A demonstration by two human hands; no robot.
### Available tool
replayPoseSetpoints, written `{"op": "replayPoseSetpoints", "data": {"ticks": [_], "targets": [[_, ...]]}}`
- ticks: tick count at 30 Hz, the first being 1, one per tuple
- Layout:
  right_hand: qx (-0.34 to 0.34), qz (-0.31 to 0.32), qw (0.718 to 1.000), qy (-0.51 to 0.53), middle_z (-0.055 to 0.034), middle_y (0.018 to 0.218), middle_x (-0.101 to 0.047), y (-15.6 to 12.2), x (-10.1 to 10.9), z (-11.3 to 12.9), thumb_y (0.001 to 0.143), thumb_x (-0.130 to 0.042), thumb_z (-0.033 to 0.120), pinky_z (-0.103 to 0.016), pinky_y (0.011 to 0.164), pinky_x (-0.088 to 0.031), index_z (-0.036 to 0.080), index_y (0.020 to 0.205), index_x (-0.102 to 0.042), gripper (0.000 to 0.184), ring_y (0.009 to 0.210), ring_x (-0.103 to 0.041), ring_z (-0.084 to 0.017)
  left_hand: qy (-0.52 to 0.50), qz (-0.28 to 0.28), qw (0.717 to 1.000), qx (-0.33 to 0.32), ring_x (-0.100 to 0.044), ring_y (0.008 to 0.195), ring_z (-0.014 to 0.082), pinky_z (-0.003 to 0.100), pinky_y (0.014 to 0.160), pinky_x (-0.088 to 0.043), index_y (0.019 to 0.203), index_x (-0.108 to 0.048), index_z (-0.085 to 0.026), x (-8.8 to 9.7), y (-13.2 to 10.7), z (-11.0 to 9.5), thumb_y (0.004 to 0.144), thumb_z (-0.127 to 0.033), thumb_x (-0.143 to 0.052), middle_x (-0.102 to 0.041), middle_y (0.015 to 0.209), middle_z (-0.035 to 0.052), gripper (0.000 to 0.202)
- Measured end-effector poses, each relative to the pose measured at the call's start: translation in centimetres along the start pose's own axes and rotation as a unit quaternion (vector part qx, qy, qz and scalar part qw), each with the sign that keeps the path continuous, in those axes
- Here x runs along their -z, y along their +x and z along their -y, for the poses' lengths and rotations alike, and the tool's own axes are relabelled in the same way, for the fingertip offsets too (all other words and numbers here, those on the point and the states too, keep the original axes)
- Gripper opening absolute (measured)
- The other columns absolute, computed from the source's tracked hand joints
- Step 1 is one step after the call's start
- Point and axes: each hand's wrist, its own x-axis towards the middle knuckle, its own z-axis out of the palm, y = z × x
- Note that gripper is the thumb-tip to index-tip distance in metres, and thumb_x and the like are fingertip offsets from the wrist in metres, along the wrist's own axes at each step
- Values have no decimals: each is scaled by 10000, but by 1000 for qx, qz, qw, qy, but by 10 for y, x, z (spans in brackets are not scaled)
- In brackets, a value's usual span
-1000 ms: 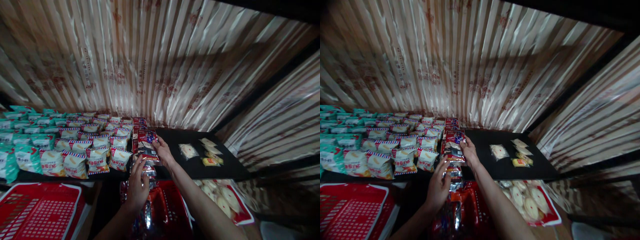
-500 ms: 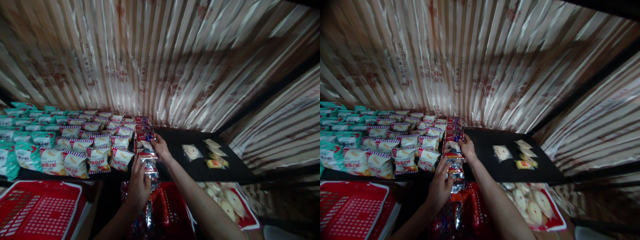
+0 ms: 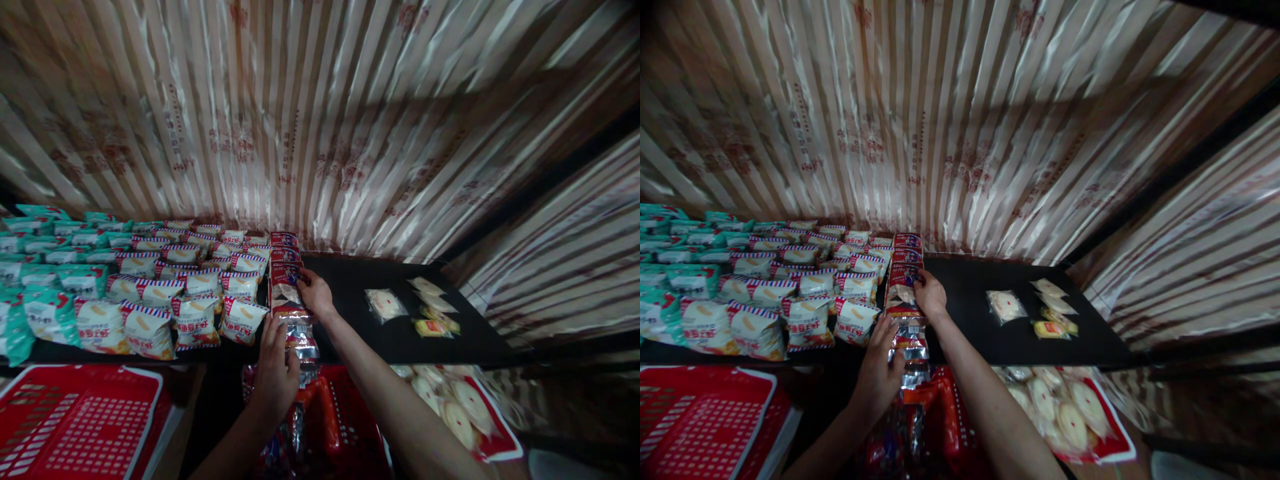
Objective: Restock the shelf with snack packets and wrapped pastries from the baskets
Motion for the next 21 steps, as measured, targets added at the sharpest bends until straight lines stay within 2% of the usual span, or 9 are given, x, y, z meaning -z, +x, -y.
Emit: {"op": "replayPoseSetpoints", "data": {"ticks": [3,8,13,16,18,21], "targets": [[0,1,1000,-31,-83,1096,-664,0,-2,1,816,-487,288,-330,853,-451,201,1199,-590,406,1010,-603,-236,3,-2,1000,3,-318,1343,259,506,1058,-358,1250,-458,-141,-1,0,0,834,-107,-390,-438,1378,159,423],[15,-25,997,-68,-68,1145,-629,-2,-5,2,818,-473,316,-332,873,-429,245,1186,-604,397,1068,-546,-244,12,-4,1000,-9,-307,1349,257,499,1051,-369,1266,-428,-143,0,1,-2,837,-105,-386,-426,1386,158,432],[75,-35,988,-128,-111,1357,-466,-9,-7,8,822,-482,391,-390,986,-337,188,1237,-571,471,1254,-351,-300,15,-10,1000,-19,-294,1354,252,490,1054,-364,1271,-415,-136,-1,0,0,844,-104,-392,-419,1387,161,428],[116,-3,984,-139,-82,1390,-442,-9,-11,9,831,-482,425,-409,1031,-276,216,1246,-560,471,1308,-281,-288,16,-10,1000,-20,-292,1354,260,493,1052,-365,1276,-410,-128,-1,0,1,840,-103,-398,-404,1395,171,437],[122,29,982,-138,-62,1376,-466,-7,-13,8,841,-469,430,-408,1033,-270,239,1240,-564,453,1309,-297,-271,22,-6,1000,-17,-278,1359,269,501,1050,-364,1272,-414,-125,0,0,1,838,-104,-400,-389,1403,180,434],[122,52,981,-141,-79,1374,-473,-4,-15,6,849,-459,431,-404,1029,-277,233,1246,-562,455,1302,-325,-264,35,7,999,-18,-255,1369,272,504,1053,-360,1273,-408,-137,1,0,0,839,-98,-397,-367,1419,177,435]]}}
